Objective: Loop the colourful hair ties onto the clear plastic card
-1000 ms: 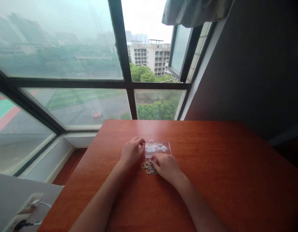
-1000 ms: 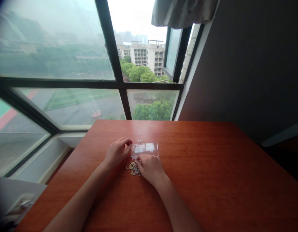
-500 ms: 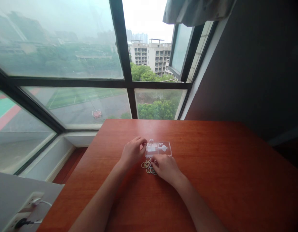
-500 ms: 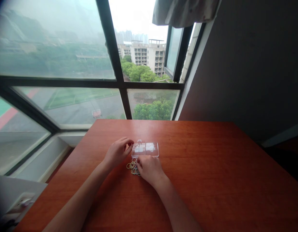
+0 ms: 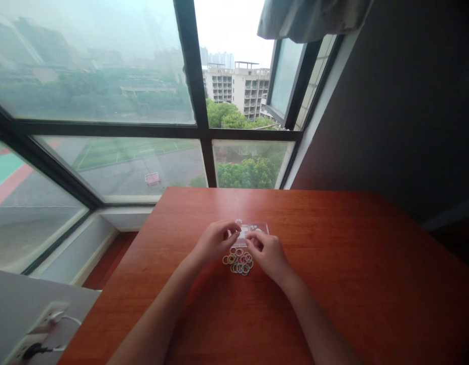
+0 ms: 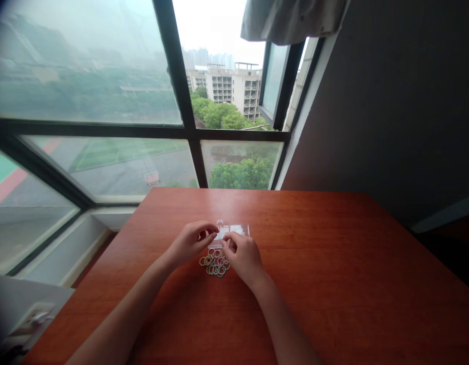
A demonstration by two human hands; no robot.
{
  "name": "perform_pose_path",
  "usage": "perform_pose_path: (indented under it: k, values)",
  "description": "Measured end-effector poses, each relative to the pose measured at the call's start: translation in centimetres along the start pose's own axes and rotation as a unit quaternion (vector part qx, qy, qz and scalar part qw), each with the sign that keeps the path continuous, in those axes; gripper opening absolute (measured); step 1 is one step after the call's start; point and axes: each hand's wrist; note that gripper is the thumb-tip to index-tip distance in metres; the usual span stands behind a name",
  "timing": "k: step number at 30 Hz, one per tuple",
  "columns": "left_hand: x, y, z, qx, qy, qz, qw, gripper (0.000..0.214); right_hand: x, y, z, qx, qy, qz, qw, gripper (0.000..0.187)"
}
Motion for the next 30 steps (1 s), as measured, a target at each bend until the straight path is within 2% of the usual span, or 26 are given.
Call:
perform_pose_path:
  k: [4, 9, 11, 14, 16, 19, 23, 27, 30]
  values:
    - [0.0, -0.8, 0.0, -0.010, 0.047, -0.077, 0.996, 0.019, -0.1, 0.0, 0.1, 0.011, -0.026, 0.056, 0.998, 0.021]
    - [0.1, -1.0, 0.0, -0.019, 0.059, -0.106, 0.992, 0.018, -0.1, 0.0, 0.2, 0.014, -0.035, 0.060, 0.997, 0.021]
    - [0.1, -0.7, 0.0, -0.015, 0.043, -0.086, 0.995, 0.018, -0.1, -0.1, 0.2, 0.015, -0.039, 0.050, 0.998, 0.022]
    - [0.0, 0.2, 0.2, -0.001, -0.020, -0.022, 1.000, 0.016, -0.1, -0.4, 0.3, 0.022, -0.046, 0.034, 0.998, 0.022]
    - [-0.1, 0.8, 0.2, 0.002, -0.062, 0.030, 0.998, 0.015, -0.1, -0.5, 0.3, 0.024, -0.043, 0.021, 0.999, 0.022]
    - [0.0, 1.5, 0.2, -0.009, -0.091, 0.102, 0.991, 0.013, -0.1, -0.6, 0.2, 0.021, -0.025, -0.008, 0.999, 0.020]
    - [0.0, 1.6, 0.0, -0.029, -0.096, 0.156, 0.983, 0.013, -0.1, -0.4, 0.1, 0.025, -0.001, -0.059, 0.998, 0.018]
    - [-0.2, 1.6, -0.1, -0.039, -0.075, 0.162, 0.983, 0.013, -0.4, -0.5, 0.1, 0.036, 0.010, -0.096, 0.995, 0.017]
    - [-0.3, 1.6, -0.1, -0.040, -0.060, 0.156, 0.985, 0.012, -0.3, -0.4, 0.0, 0.018, 0.032, -0.101, 0.994, 0.016]
Point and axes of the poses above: each hand's wrist, its own z-axis towards the middle knuckle, its own x-axis out of the palm, y = z × x, and after that the axes turned 7 degrees about -z, right-handed
